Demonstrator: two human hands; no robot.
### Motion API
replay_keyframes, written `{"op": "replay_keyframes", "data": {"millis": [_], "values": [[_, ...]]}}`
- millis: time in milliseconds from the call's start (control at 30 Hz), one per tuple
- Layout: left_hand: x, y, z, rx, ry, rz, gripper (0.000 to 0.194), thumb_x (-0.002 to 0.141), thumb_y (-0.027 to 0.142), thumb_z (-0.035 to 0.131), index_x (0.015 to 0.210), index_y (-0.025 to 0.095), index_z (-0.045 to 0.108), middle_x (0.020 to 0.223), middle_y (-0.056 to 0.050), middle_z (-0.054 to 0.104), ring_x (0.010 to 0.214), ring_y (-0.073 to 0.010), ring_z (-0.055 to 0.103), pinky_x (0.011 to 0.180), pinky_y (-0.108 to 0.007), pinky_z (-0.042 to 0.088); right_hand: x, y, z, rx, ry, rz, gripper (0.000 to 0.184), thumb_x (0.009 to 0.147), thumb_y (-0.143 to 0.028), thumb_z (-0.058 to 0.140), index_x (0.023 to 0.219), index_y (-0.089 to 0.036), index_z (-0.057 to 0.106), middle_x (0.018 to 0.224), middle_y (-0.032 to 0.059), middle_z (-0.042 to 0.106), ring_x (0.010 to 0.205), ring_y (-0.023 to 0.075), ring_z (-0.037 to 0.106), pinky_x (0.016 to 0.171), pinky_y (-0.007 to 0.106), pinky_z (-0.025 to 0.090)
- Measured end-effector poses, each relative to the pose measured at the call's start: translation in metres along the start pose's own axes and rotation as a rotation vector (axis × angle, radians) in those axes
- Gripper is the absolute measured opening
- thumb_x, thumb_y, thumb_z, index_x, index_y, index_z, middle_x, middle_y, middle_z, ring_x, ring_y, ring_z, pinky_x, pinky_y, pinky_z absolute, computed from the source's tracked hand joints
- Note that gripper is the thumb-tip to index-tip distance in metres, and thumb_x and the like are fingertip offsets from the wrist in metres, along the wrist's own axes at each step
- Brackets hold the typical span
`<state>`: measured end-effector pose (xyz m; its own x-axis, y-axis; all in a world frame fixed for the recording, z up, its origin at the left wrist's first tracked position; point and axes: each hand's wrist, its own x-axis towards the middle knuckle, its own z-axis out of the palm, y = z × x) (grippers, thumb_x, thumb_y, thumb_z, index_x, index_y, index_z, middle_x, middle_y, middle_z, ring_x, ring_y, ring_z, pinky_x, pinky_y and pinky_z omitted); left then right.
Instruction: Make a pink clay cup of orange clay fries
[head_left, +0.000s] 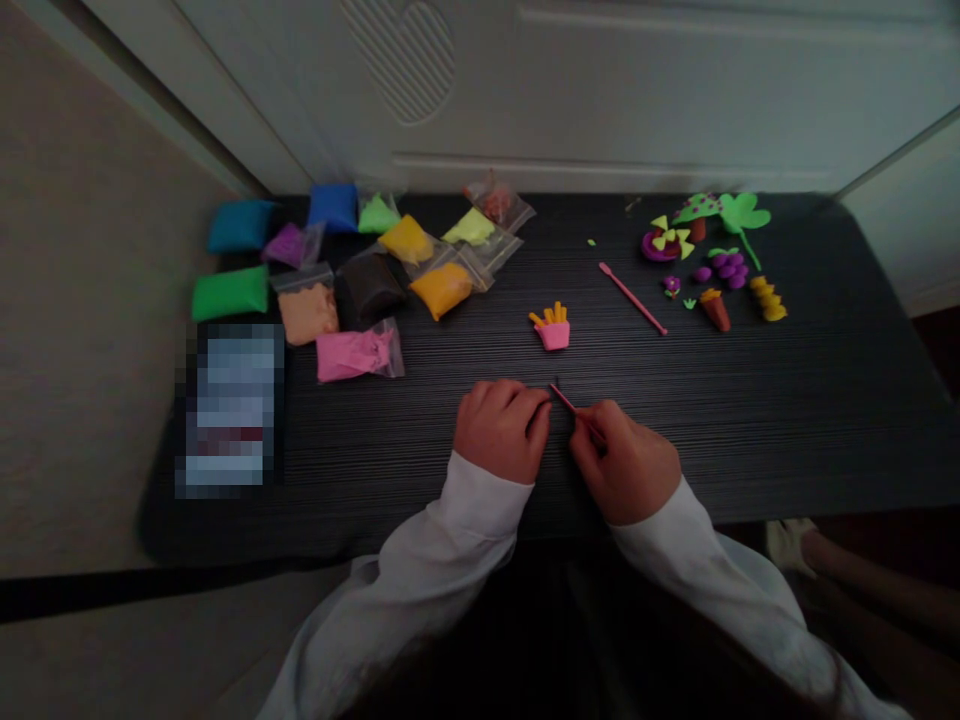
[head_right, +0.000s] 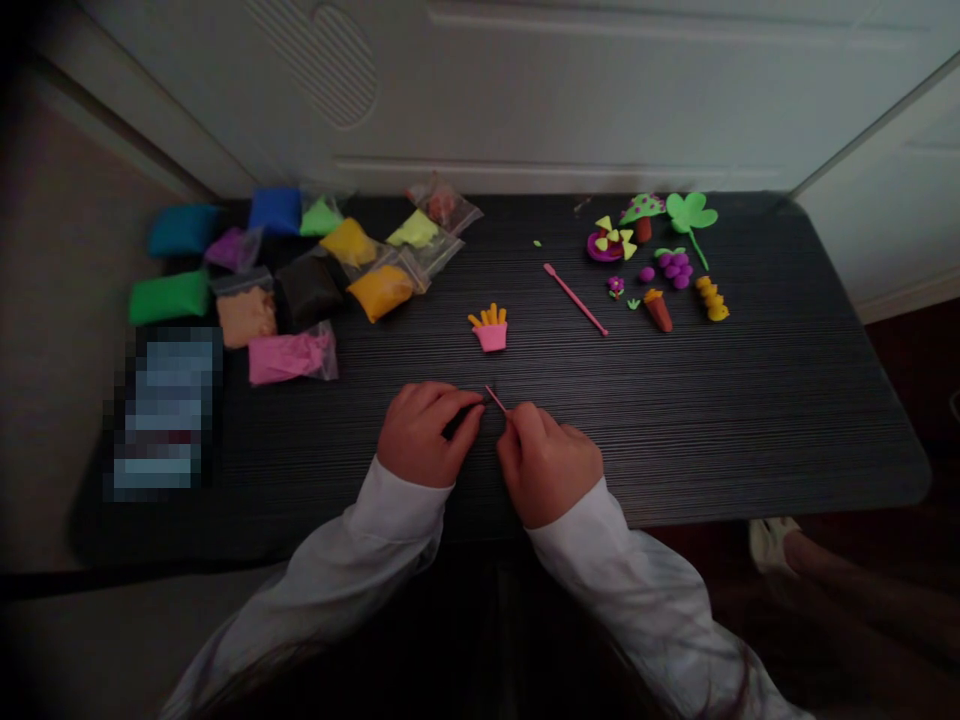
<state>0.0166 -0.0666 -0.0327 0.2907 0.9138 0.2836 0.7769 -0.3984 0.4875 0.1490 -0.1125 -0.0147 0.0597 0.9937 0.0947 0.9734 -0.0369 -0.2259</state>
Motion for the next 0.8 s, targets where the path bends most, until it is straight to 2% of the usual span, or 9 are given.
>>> {"op": "replay_keyframes", "data": {"millis": [167, 267, 333, 400, 567, 700, 767, 800], "values": [[0.001, 0.001, -0.005, -0.032, -0.047, 0.003, 0.018, 0.078, 0.027, 0.048, 0.082, 0.018, 0.064, 0.08, -0.005, 0.062, 0.078, -0.0176, 0.051, 0.074, -0.033, 0.041, -0.002, 0.002, -0.003, 0.211, 0.044, -0.002, 0.012, 0.079, -0.024, 0.045, 0.084, -0.02, 0.055, 0.072, 0.0007, 0.065, 0.058, 0.0127, 0.06, 0.053, 0.023, 0.038], [0.001, -0.001, -0.006, -0.059, -0.035, 0.0, 0.017, 0.077, 0.026, 0.049, 0.081, 0.018, 0.063, 0.08, -0.004, 0.062, 0.079, -0.0176, 0.052, 0.074, -0.034, 0.041, -0.001, 0.016, -0.007, 0.285, 0.127, 0.04, 0.012, 0.078, -0.025, 0.046, 0.086, -0.019, 0.054, 0.074, 0.0014, 0.063, 0.06, 0.012, 0.059, 0.055, 0.023, 0.042], [0.0, -0.002, -0.006, -0.075, -0.027, 0.008, 0.016, 0.077, 0.025, 0.05, 0.081, 0.018, 0.063, 0.08, -0.004, 0.063, 0.078, -0.0174, 0.053, 0.074, -0.034, 0.042, 0.003, 0.033, -0.009, 0.223, 0.193, 0.089, 0.014, 0.078, -0.027, 0.047, 0.087, -0.019, 0.054, 0.076, 0.0028, 0.063, 0.062, 0.0139, 0.058, 0.056, 0.026, 0.043], [0.0, -0.004, -0.006, -0.092, -0.024, 0.019, 0.015, 0.076, 0.025, 0.051, 0.08, 0.018, 0.064, 0.079, -0.004, 0.063, 0.077, -0.0171, 0.054, 0.074, -0.033, 0.042, 0.009, 0.054, -0.009, 0.144, 0.205, 0.109, 0.016, 0.078, -0.028, 0.047, 0.09, -0.02, 0.055, 0.075, 0.004, 0.062, 0.063, 0.0158, 0.057, 0.057, 0.028, 0.043], [0.001, -0.005, -0.006, -0.136, -0.01, 0.017, 0.013, 0.075, 0.023, 0.052, 0.08, 0.018, 0.063, 0.079, -0.003, 0.064, 0.077, -0.0163, 0.055, 0.074, -0.032, 0.043, 0.018, 0.09, -0.012, 0.001, 0.191, -0.004, 0.02, 0.077, -0.029, 0.051, 0.091, -0.017, 0.059, 0.084, 0.012, 0.061, 0.079, 0.022, 0.056, 0.069, 0.034, 0.044], [0.002, -0.005, -0.005, -0.191, 0.049, 0.006, 0.01, 0.073, 0.021, 0.055, 0.078, 0.019, 0.063, 0.076, -0.002, 0.065, 0.074, -0.015, 0.056, 0.073, -0.031, 0.043, 0.021, 0.088, -0.017, -0.001, 0.25, -0.096, 0.023, 0.076, -0.033, 0.053, 0.09, -0.017, 0.063, 0.092, 0.0142, 0.058, 0.086, 0.0247, 0.052, 0.074, 0.039, 0.041], [0.002, -0.004, -0.005, -0.21, 0.061, -0.004, 0.009, 0.073, 0.021, 0.055, 0.077, 0.019, 0.063, 0.074, -0.001, 0.065, 0.073, -0.0145, 0.056, 0.071, -0.031, 0.044, 0.026, 0.078, -0.019, 0.018, 0.237, -0.174, 0.021, 0.077, -0.034, 0.054, 0.092, -0.023, 0.063, 0.095, 0.0089, 0.058, 0.084, 0.022, 0.052, 0.072, 0.038, 0.04], [0.003, -0.004, -0.005, -0.217, 0.067, -0.012, 0.008, 0.072, 0.021, 0.055, 0.076, 0.019, 0.062, 0.074, -0.001, 0.065, 0.072, -0.0144, 0.056, 0.071, -0.031, 0.044, 0.031, 0.072, -0.019, 0.03, 0.188, -0.233, 0.02, 0.077, -0.035, 0.054, 0.092, -0.027, 0.063, 0.095, 0.0053, 0.058, 0.083, 0.0199, 0.052, 0.071, 0.036, 0.039]]}}
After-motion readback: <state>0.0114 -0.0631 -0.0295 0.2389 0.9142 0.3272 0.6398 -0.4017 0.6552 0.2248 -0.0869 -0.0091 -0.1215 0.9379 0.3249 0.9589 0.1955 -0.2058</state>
